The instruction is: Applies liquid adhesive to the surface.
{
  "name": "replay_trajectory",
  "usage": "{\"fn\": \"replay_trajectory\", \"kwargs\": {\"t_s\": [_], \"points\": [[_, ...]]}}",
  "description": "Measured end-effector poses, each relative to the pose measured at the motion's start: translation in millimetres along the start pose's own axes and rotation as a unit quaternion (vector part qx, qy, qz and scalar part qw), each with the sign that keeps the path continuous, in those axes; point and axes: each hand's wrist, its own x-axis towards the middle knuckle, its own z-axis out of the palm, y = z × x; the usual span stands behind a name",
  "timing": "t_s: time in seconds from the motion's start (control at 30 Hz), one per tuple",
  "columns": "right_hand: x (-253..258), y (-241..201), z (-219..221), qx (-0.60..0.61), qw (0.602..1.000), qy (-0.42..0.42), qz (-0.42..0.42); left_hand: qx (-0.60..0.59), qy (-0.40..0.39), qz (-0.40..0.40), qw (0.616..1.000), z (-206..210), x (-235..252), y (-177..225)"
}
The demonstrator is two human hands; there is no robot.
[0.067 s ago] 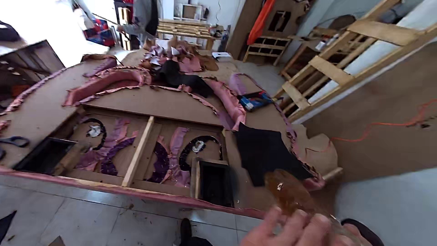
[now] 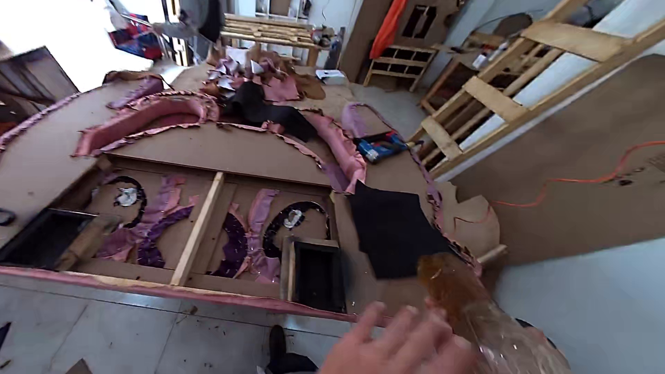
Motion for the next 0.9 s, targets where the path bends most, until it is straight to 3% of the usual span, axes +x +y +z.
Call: {"fn": "replay_trajectory", "kwargs": {"t_s": [0.03,0.07,0.1,0.2,0.3,0.43,0.6,0.73,0.9], "points": [[35.9,-0.3,-55.8,0.098,0.984,-0.147,0.014,0.024,0.005,-0.025,0.999,4.4,-15.0,-18.9],[61.4,-4.8,-83.3,0.131,0.964,-0.231,0.022,0.05,0.009,-0.053,0.997,9.3,-33.6,-40.0],[73.2,-10.1,-89.2,0.123,0.96,-0.251,-0.005,0.071,0.007,-0.087,0.994,13.8,-54.6,-60.4],[81.0,-18.1,-71.8,0.02,0.968,-0.202,-0.144,0.091,0.028,-0.164,0.982,17.6,-108.3,-100.8],[86.9,-18.2,-51.3,-0.015,0.952,-0.227,-0.206,0.131,0.047,-0.182,0.974,16.4,-113.7,-116.1],[82.1,1.0,-18.0,-0.042,0.941,-0.206,-0.264,0.133,0.01,-0.136,0.982,26.2,-109.1,-134.9],[87.1,19.9,-0.4,-0.065,0.929,-0.141,-0.337,0.102,0.074,-0.08,0.989,37.2,-139.5,-147.3],[88.5,13.6,1.2,-0.056,0.934,-0.145,-0.323,0.077,0.082,-0.085,0.99,36.5,-142.4,-150.8],[104.1,-7.5,-20.4,0.05,0.947,-0.247,-0.199,0.042,0.052,-0.14,0.988,32.9,-146.2,-140.6]]}}
